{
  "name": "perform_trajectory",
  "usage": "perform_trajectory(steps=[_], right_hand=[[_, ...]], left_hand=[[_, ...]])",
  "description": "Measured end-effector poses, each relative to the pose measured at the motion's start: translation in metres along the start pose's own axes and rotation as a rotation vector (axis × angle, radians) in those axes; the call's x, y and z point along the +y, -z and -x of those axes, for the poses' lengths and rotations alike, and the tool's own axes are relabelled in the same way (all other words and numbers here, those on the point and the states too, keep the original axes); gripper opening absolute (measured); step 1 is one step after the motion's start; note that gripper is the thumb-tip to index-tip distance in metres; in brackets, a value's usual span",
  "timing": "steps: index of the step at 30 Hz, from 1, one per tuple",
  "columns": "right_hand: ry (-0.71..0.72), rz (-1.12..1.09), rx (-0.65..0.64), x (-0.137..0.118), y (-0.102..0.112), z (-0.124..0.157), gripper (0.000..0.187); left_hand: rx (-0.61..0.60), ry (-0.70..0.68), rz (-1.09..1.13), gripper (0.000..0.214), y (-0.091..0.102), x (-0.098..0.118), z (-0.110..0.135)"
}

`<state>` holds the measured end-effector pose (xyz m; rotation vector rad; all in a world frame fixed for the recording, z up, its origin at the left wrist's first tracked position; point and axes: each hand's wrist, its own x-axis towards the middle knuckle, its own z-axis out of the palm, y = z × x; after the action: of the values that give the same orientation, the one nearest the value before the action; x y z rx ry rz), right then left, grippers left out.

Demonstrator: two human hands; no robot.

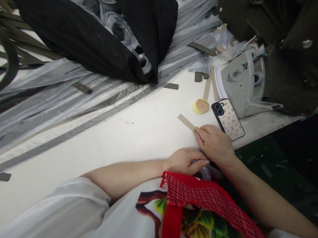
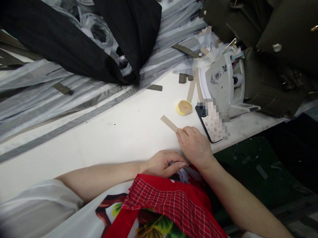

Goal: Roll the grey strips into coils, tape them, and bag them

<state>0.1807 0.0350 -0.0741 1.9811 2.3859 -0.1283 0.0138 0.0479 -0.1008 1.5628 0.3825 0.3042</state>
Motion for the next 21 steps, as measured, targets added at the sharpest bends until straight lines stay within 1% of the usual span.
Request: perform_trajectory(steps=[9,13,16,21], right_hand=[[0.006,0.069,-0.03,-0.005,0.001,-0.002,0.022],[-0.012,0.086,-0.078,-0.006,0.006,-0.006,0.018],[-0.05,0.095,-0.095,-0.009,0.009,-0.008,0.015],[-0.179,0.083,-0.055,-0.014,0.007,-0.012,0.01]], left_hand=[[0.0,-0.006,0.005,0.032,0.001,0.001,0.0],[-0.009,-0.001,-0.018,0.033,0.0,0.0,0.0],[-0.008,0.013,-0.028,0.032,-0.001,0.0,0.0],[0.015,0.021,-0.015,0.034,-0.001,0.002,0.001]])
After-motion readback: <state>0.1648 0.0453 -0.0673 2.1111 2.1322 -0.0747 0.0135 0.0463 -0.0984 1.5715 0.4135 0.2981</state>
